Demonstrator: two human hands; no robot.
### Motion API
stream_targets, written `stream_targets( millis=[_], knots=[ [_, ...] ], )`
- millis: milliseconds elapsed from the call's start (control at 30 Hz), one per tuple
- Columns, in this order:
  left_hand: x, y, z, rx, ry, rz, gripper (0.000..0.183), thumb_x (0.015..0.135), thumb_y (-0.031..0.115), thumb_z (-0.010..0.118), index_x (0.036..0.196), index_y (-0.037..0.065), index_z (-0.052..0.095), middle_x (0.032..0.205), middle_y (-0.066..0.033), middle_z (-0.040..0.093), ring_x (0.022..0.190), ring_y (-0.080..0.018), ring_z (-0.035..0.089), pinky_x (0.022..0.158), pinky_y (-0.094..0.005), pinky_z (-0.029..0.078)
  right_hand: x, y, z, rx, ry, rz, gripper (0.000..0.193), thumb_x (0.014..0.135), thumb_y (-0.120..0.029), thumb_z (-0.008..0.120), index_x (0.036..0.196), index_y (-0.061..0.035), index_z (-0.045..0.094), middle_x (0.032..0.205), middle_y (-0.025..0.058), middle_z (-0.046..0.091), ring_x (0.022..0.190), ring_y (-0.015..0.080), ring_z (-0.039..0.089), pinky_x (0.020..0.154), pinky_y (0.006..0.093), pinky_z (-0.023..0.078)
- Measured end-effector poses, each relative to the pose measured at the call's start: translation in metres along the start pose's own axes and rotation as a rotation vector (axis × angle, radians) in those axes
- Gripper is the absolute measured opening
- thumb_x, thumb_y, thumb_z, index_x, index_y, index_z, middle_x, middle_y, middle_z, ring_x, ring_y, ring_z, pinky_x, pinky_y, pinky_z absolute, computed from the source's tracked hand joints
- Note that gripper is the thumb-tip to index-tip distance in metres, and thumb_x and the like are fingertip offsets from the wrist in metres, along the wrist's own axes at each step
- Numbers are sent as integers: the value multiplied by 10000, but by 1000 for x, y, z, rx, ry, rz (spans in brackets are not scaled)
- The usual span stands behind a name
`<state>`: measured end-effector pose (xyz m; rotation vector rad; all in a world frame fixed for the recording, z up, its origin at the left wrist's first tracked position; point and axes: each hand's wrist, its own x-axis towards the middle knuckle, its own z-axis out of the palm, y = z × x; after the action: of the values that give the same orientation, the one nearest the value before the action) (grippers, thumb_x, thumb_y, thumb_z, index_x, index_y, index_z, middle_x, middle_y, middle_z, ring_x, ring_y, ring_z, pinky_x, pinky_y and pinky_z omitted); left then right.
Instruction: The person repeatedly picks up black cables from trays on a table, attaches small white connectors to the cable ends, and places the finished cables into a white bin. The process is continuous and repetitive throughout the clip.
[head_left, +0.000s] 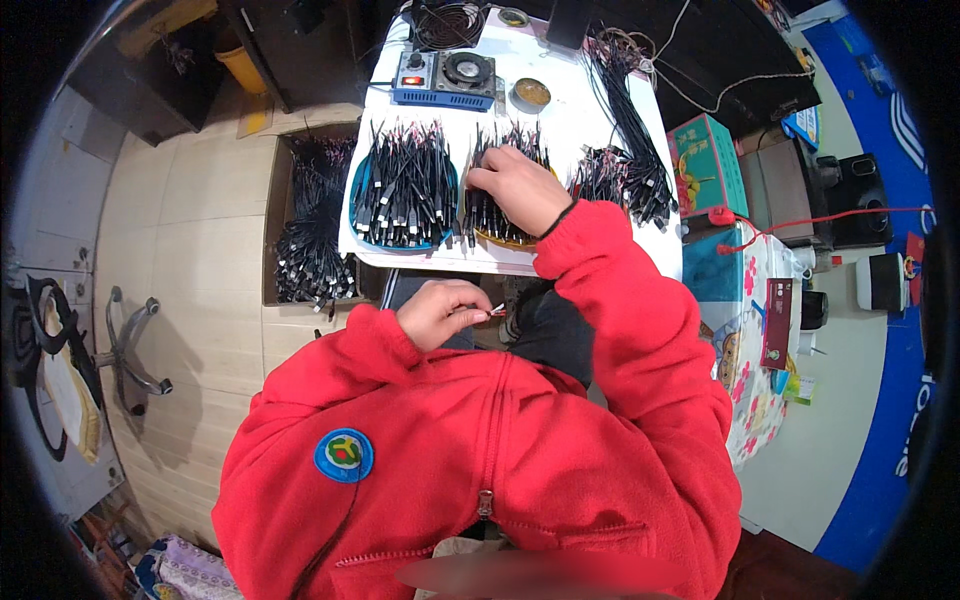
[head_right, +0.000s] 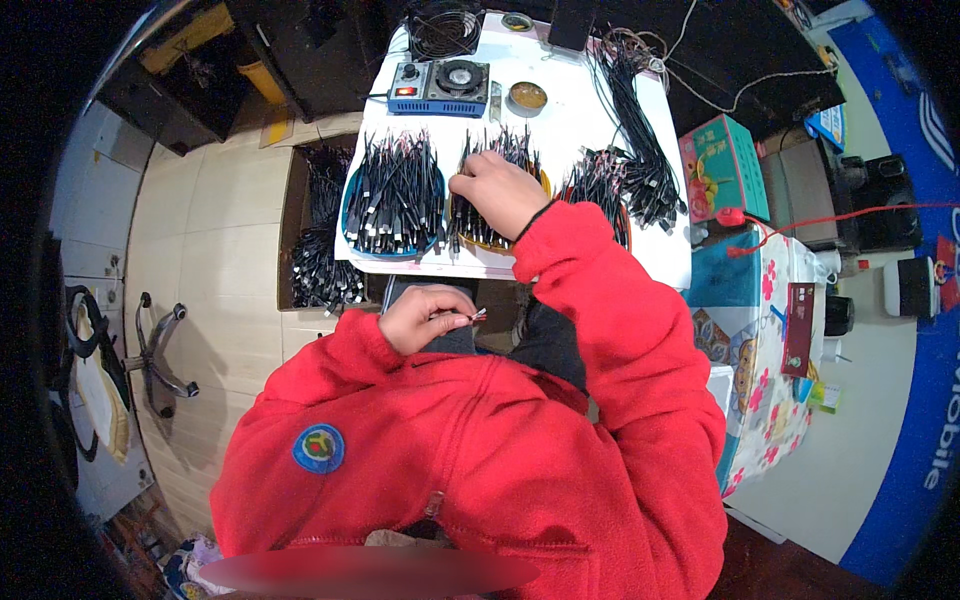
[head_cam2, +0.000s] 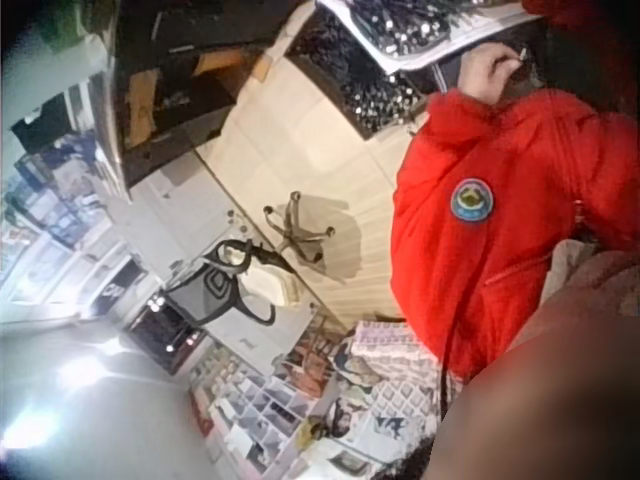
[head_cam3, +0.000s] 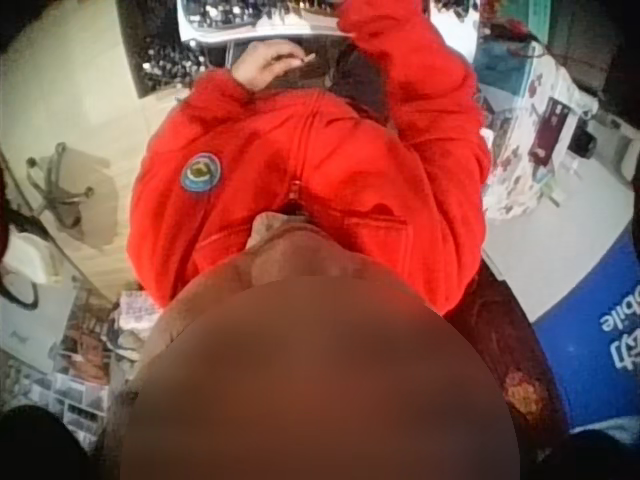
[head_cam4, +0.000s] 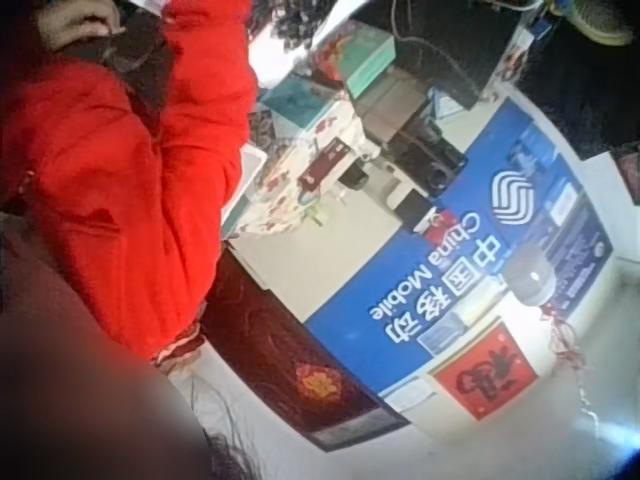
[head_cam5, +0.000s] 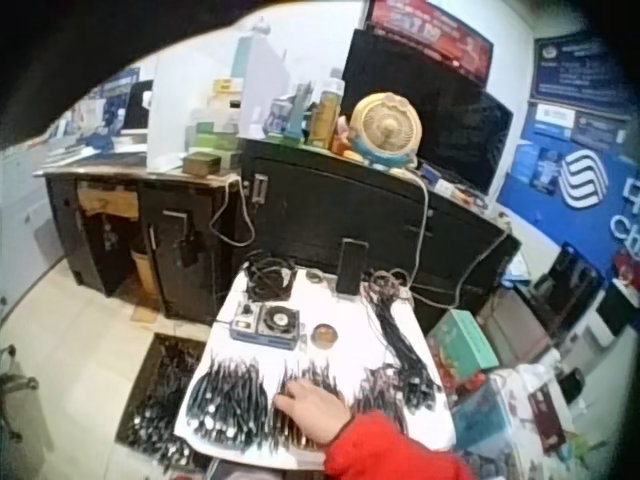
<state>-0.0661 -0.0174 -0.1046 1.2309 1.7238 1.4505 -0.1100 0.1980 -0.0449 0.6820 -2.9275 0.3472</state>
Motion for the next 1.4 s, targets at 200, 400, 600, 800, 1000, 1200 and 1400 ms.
stream_targets(
  millis=[200,400,600,800,1000,1200,1400],
  knots=[
    [5,-19,4,-401,210,-241,89,901,12,561,960,-19,619,1231,-100,574,773,-85,595,672,-224,494,-15,2,-3,20,34,80,259,726,19,575,966,-48,649,875,103,563,894,301,539,797,376,464],
    [12,-22,4,-331,255,-209,88,902,12,558,961,-27,611,1255,-119,555,843,-93,602,663,-223,490,-29,-6,-6,-30,75,127,265,714,17,572,960,-46,644,856,96,569,888,294,546,769,380,479],
    [13,-23,5,-326,324,-184,89,901,24,570,956,-33,612,1206,-115,563,825,-102,599,647,-228,491,-34,-25,-11,10,161,83,321,698,4,583,1009,-61,633,886,82,564,885,280,548,756,377,484],
    [12,-22,5,-294,344,-168,90,908,24,565,950,-43,606,1156,-104,556,764,-89,560,630,-222,467,-30,-39,-7,-16,2,-96,274,730,-122,611,1001,-85,633,902,62,556,883,246,552,756,349,473],
    [13,-21,6,-259,375,-121,80,905,16,565,937,-50,597,1110,-90,573,713,-83,518,617,-217,453,-28,-38,-6,-85,22,-121,221,723,-140,609,938,-89,620,874,43,544,865,231,544,731,339,465],
    [12,-23,7,-267,370,-93,84,906,12,561,951,-48,600,1087,-83,588,716,-84,533,615,-214,447,-30,-33,-5,-211,38,-177,207,727,-135,585,928,-89,604,865,36,545,854,216,545,709,330,461],
    [8,-24,11,-414,293,-223,137,932,65,538,1014,-17,611,954,-60,659,698,-84,578,592,-201,438,-31,-19,-18,-312,200,-202,214,707,-123,574,908,-49,576,769,32,523,757,199,541,626,314,468]
  ],
)
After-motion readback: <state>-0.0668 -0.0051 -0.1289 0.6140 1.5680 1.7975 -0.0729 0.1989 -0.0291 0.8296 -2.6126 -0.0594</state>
